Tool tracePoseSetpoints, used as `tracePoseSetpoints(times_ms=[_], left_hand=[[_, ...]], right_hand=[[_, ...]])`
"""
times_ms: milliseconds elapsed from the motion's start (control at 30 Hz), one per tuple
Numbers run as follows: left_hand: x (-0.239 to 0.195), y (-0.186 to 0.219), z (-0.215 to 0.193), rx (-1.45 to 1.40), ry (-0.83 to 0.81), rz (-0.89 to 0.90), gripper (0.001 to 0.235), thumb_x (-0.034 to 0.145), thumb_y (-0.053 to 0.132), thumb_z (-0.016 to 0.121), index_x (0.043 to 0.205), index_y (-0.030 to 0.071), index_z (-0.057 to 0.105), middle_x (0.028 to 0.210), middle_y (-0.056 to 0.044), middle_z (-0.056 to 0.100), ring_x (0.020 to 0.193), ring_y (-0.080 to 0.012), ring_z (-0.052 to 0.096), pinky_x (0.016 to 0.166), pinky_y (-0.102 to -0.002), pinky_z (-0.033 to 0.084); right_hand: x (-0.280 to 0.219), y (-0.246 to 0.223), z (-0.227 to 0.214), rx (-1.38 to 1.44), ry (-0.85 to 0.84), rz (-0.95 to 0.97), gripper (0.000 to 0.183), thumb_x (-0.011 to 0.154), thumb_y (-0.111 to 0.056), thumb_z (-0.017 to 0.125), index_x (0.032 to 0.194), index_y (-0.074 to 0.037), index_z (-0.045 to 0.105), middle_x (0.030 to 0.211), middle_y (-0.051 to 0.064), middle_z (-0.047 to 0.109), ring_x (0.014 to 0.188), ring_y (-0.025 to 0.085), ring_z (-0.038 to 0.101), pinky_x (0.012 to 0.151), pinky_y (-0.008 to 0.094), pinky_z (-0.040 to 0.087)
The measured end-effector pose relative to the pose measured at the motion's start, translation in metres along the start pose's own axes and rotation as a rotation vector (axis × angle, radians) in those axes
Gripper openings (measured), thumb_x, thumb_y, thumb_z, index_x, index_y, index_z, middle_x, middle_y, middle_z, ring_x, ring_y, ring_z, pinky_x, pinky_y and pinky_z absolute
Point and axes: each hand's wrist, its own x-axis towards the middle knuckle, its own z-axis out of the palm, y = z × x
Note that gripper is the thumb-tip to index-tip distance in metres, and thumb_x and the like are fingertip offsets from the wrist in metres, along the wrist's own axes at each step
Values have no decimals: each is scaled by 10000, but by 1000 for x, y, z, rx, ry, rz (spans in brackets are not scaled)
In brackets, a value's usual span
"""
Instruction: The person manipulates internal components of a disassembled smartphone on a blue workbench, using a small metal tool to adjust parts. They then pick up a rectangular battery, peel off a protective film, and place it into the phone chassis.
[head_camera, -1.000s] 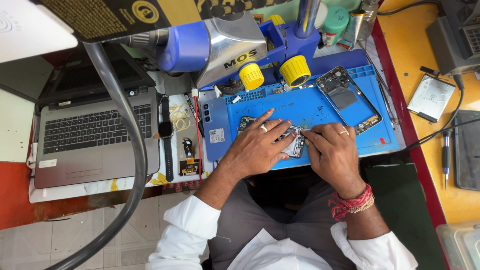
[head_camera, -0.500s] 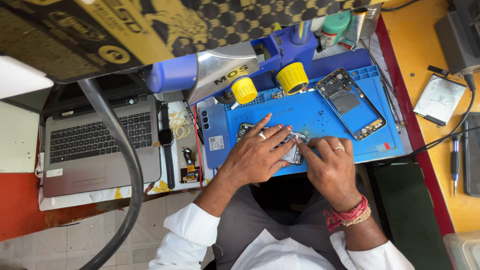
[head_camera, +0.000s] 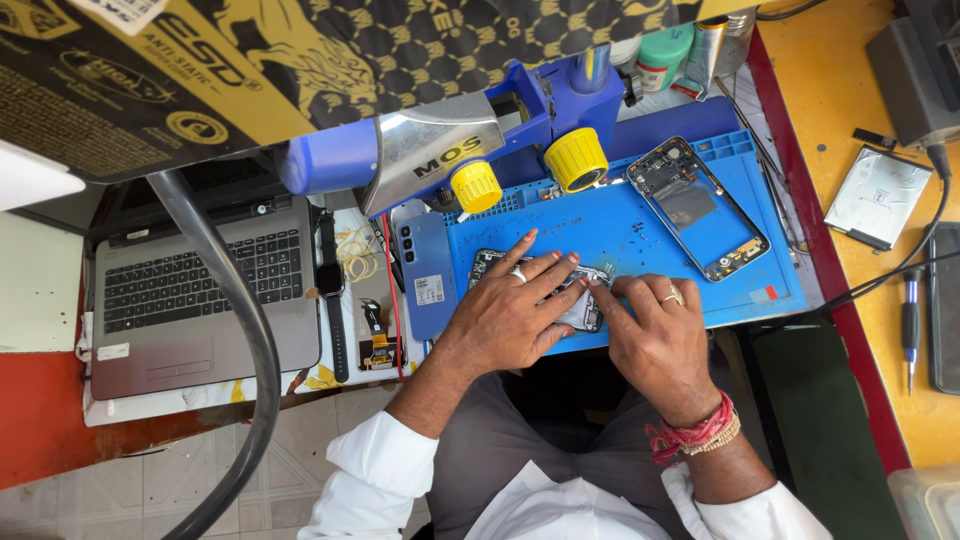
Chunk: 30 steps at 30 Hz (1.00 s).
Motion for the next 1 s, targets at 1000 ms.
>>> tracePoseSetpoints(times_ms=[1000], left_hand=[[-1, 20, 8, -34, 195, -78, 470, 840, 213, 769, 1217, -58, 701, 1328, -291, 631, 1269, -367, 600, 1220, -526, 362]], right_hand=[[10, -50, 4, -222, -132, 289, 406, 866, -99, 640, 1262, -37, 708, 946, 81, 587, 873, 259, 587, 820, 435, 400]])
